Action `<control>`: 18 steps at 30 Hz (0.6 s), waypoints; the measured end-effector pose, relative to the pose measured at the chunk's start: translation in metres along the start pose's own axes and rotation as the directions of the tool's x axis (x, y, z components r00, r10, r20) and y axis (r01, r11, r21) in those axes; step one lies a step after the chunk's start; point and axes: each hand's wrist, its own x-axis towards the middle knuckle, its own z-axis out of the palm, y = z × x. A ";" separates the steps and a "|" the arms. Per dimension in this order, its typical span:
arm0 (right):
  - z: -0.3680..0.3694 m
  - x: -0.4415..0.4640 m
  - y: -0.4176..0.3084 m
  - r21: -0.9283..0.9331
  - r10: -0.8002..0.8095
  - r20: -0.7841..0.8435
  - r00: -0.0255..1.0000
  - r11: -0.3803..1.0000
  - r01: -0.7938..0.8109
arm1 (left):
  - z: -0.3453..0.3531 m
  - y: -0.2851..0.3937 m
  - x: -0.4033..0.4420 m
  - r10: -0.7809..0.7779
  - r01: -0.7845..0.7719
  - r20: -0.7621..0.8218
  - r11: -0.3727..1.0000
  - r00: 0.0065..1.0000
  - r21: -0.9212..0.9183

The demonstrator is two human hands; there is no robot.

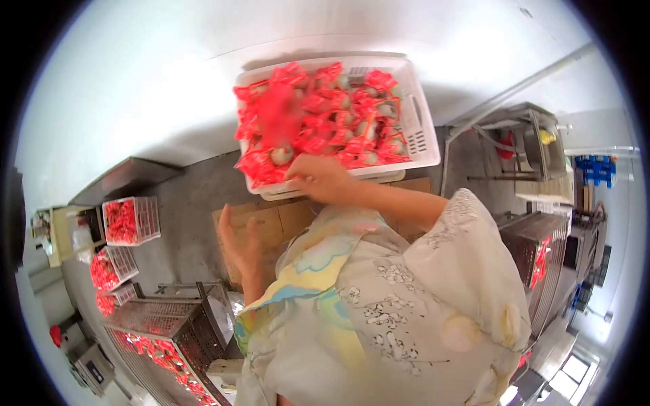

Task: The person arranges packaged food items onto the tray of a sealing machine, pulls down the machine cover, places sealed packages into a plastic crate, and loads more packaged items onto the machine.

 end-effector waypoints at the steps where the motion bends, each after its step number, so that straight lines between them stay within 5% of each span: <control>1: -0.013 -0.012 0.002 -0.029 0.023 -0.113 0.993 0.999 -0.026 | 0.005 0.013 0.004 0.030 -0.027 0.070 0.999 0.997 -0.042; 3: -0.061 -0.035 0.012 -0.072 0.228 -0.299 0.927 0.963 -0.260 | 0.022 0.037 0.008 0.059 -0.025 0.224 0.988 0.973 -0.151; 6: -0.103 -0.072 0.036 -0.354 0.185 -0.335 0.924 0.884 -0.306 | 0.047 0.055 0.011 0.159 -0.081 0.436 0.978 0.886 -0.192; 9: -0.116 -0.082 0.043 -0.671 -0.008 -0.178 0.984 0.732 -0.115 | 0.073 0.069 0.016 0.257 -0.202 0.555 0.966 0.791 -0.160; 12: -0.116 -0.067 0.051 -0.739 0.060 0.086 0.994 0.674 0.024 | 0.109 0.079 0.023 0.356 -0.440 0.553 0.898 0.753 0.021; 18: -0.124 -0.058 0.095 -0.679 0.154 0.199 0.968 0.734 0.023 | 0.162 0.120 0.028 -0.159 -0.198 0.678 0.886 0.718 0.418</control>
